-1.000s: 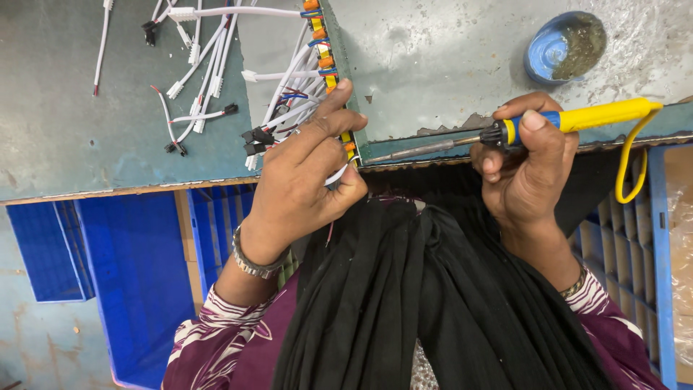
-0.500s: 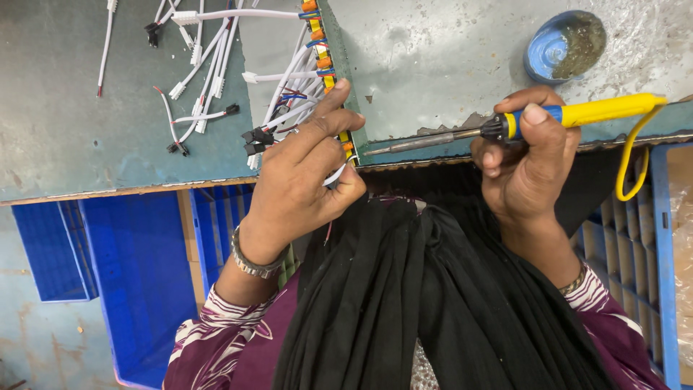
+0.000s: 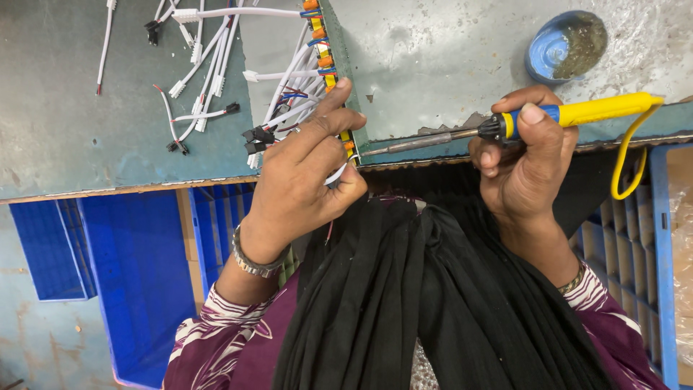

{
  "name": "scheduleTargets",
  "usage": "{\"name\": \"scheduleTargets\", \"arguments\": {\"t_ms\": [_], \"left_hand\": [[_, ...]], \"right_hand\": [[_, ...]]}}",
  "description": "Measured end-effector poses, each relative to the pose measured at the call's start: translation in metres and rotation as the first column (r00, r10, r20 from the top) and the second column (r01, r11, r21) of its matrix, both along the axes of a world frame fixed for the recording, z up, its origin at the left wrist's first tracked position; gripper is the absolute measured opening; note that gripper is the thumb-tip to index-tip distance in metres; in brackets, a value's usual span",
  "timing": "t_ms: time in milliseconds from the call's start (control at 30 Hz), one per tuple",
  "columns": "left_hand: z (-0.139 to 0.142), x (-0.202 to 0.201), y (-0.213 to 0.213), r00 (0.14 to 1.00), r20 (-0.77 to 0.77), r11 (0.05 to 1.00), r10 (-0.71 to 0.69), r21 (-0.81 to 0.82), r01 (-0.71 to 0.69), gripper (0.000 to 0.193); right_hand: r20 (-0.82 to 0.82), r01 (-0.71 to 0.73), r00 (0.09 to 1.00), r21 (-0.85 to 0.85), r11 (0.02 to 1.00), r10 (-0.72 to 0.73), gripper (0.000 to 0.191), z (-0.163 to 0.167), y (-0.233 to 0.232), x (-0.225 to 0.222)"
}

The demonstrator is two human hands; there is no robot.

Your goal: The person solders white wire leads onto the terminals of a circuit board strip using a soldering iron, holding each wire in place with one hand while applying the iron with the other. They dip wires in flux, position new leads along the board, and continue soldering connections one after another.

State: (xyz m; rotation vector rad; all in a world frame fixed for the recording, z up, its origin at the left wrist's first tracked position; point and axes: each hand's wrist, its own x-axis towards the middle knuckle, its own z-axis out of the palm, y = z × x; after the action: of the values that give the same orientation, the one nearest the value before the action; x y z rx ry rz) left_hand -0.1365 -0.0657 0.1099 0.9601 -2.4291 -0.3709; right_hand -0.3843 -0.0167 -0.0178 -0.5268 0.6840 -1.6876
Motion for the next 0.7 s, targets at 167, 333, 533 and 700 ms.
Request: {"name": "scheduleTargets", "arguments": {"t_ms": [167,333,533,700], "left_hand": [[-0.0002,-0.0001,-0.0002,1.000,0.000,1.000,-0.004,-0.002,0.004,0.022],[-0.0001,0.0003,-0.0007,1.000,0.001,1.000,-0.006,-0.006,0.006,0.021],[0.0004,0.0000,-0.0010,1.000,0.006,1.000,-0.006,-0.017,0.006,0.020],[0.0013,-0.0007,-0.0009,1.000,0.003,1.000,-0.008,-0.029,0.008,0.020]], "right_hand": [[0.010,-0.004,1.000,0.000,1.000,0.004,0.026,-0.0008,-0.0001,-0.0002],[0.013,-0.008,1.000,-0.010,1.000,0.008,0.026,-0.0013,-0.0012,0.0000],[0.009,-0.004,1.000,-0.012,1.000,0.004,0.026,-0.0001,-0.0020,0.0004],[0.005,-0.007,1.000,-0.011,1.000,0.007,0.026,0.0009,-0.0019,0.0010]]}}
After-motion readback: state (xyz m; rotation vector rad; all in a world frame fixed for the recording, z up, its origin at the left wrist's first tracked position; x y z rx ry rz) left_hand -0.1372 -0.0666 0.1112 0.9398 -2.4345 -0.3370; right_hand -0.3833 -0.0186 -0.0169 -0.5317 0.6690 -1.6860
